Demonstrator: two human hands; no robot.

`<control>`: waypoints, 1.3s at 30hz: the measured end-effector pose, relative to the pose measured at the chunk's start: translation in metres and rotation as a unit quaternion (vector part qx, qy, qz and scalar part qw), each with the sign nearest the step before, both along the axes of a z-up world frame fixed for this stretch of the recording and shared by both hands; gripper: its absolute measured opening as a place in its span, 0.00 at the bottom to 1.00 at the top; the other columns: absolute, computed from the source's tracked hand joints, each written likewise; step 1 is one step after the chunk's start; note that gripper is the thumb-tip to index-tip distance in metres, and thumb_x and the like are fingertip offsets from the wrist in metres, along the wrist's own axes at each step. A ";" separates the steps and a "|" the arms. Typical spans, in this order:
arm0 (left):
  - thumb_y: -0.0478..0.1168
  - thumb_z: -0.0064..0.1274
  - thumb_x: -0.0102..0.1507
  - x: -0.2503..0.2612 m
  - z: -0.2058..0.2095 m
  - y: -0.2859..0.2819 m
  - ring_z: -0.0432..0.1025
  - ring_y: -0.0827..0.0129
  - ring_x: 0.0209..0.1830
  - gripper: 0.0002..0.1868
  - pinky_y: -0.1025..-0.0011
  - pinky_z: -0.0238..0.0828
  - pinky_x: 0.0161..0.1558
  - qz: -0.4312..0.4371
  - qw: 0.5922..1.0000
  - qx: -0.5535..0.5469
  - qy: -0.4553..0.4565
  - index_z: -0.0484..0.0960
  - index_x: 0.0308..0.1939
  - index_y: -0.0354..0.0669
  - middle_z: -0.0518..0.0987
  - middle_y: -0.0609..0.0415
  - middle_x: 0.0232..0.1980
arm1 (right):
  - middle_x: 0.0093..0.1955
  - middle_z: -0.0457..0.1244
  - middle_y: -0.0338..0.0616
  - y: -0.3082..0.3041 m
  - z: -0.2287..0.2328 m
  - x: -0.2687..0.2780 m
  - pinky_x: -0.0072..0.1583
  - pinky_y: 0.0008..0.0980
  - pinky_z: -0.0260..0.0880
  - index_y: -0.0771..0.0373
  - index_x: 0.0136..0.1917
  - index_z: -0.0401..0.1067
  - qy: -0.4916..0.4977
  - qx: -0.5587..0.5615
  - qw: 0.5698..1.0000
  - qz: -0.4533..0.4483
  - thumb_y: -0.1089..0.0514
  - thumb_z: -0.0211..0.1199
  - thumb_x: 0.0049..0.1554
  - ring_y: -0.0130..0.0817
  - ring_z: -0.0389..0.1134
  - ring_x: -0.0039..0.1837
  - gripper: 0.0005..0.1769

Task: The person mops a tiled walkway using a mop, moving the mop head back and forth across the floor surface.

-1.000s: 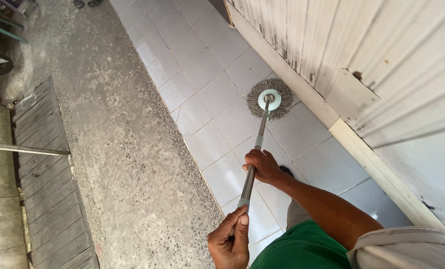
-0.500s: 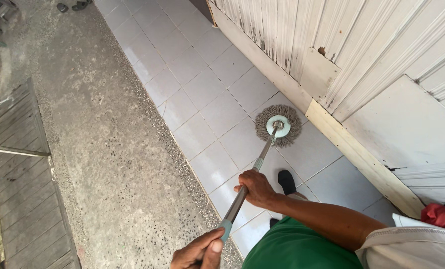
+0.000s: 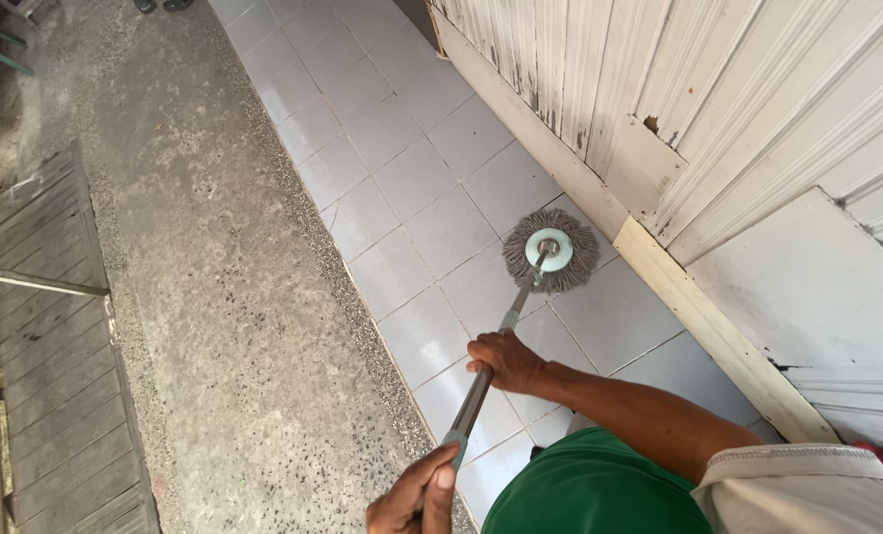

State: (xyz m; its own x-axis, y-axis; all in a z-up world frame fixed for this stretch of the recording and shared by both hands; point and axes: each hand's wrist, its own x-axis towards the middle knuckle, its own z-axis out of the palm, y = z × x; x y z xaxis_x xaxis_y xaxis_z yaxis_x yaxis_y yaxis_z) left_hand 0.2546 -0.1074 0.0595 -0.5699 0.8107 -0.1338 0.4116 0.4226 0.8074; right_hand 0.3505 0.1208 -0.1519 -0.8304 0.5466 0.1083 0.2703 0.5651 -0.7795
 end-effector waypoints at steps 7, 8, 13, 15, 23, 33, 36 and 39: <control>0.40 0.56 0.64 0.041 0.016 0.069 0.66 0.85 0.12 0.13 0.80 0.52 0.16 -0.008 0.995 0.098 0.010 0.90 0.49 0.40 0.84 0.55 0.20 | 0.38 0.61 0.43 0.073 -0.016 -0.004 0.58 0.50 0.60 0.58 0.38 0.63 -0.038 0.014 0.999 0.023 0.45 0.54 0.64 0.42 0.66 0.47 0.19; 0.40 0.56 0.64 0.043 0.015 0.075 0.66 0.86 0.13 0.13 0.80 0.53 0.16 -0.008 0.991 0.130 0.021 0.89 0.48 0.38 0.86 0.58 0.23 | 0.37 0.61 0.44 0.080 -0.015 -0.005 0.59 0.50 0.61 0.58 0.37 0.63 -0.053 0.018 0.998 0.020 0.45 0.56 0.65 0.43 0.66 0.46 0.20; 0.37 0.57 0.64 0.039 0.002 0.084 0.64 0.82 0.13 0.12 0.78 0.56 0.18 0.014 0.983 0.168 -0.070 0.89 0.47 0.34 0.78 0.53 0.16 | 0.35 0.62 0.43 0.102 -0.005 -0.006 0.58 0.50 0.62 0.58 0.35 0.64 0.000 0.046 0.999 0.009 0.45 0.59 0.62 0.42 0.66 0.44 0.19; 0.36 0.58 0.65 0.037 -0.003 0.079 0.70 0.81 0.19 0.11 0.76 0.65 0.25 -0.014 0.970 0.235 -0.061 0.88 0.48 0.33 0.81 0.51 0.22 | 0.34 0.63 0.43 0.103 -0.003 -0.004 0.58 0.50 0.62 0.59 0.34 0.64 -0.002 0.040 0.999 0.001 0.45 0.60 0.61 0.42 0.67 0.43 0.20; 0.34 0.60 0.63 0.037 -0.009 0.038 0.72 0.82 0.19 0.12 0.81 0.64 0.25 -0.085 0.954 0.287 -0.033 0.87 0.49 0.30 0.86 0.51 0.28 | 0.29 0.61 0.47 0.043 -0.005 0.018 0.55 0.50 0.66 0.62 0.28 0.65 0.059 0.051 0.995 -0.055 0.49 0.63 0.58 0.47 0.65 0.39 0.22; 0.34 0.62 0.60 -0.012 0.002 -0.080 0.70 0.81 0.17 0.11 0.80 0.61 0.21 -0.145 0.962 0.219 -0.075 0.90 0.46 0.35 0.90 0.45 0.36 | 0.28 0.60 0.48 -0.107 -0.005 0.019 0.51 0.48 0.64 0.64 0.28 0.64 0.102 0.047 0.982 -0.154 0.58 0.69 0.55 0.47 0.64 0.39 0.20; 0.35 0.64 0.62 -0.023 0.009 -0.115 0.75 0.78 0.22 0.11 0.78 0.69 0.27 -0.184 0.955 0.217 -0.084 0.90 0.46 0.34 0.88 0.47 0.30 | 0.28 0.60 0.47 -0.148 -0.010 0.013 0.52 0.47 0.64 0.63 0.28 0.64 0.106 0.039 0.977 -0.180 0.58 0.70 0.53 0.46 0.64 0.38 0.19; 0.36 0.63 0.63 -0.035 0.013 -0.134 0.76 0.76 0.24 0.11 0.77 0.72 0.29 -0.251 0.923 0.277 -0.089 0.89 0.47 0.34 0.87 0.46 0.32 | 0.28 0.60 0.46 -0.173 -0.011 0.004 0.51 0.44 0.67 0.61 0.27 0.64 0.035 -0.030 0.982 -0.184 0.55 0.69 0.55 0.43 0.65 0.37 0.21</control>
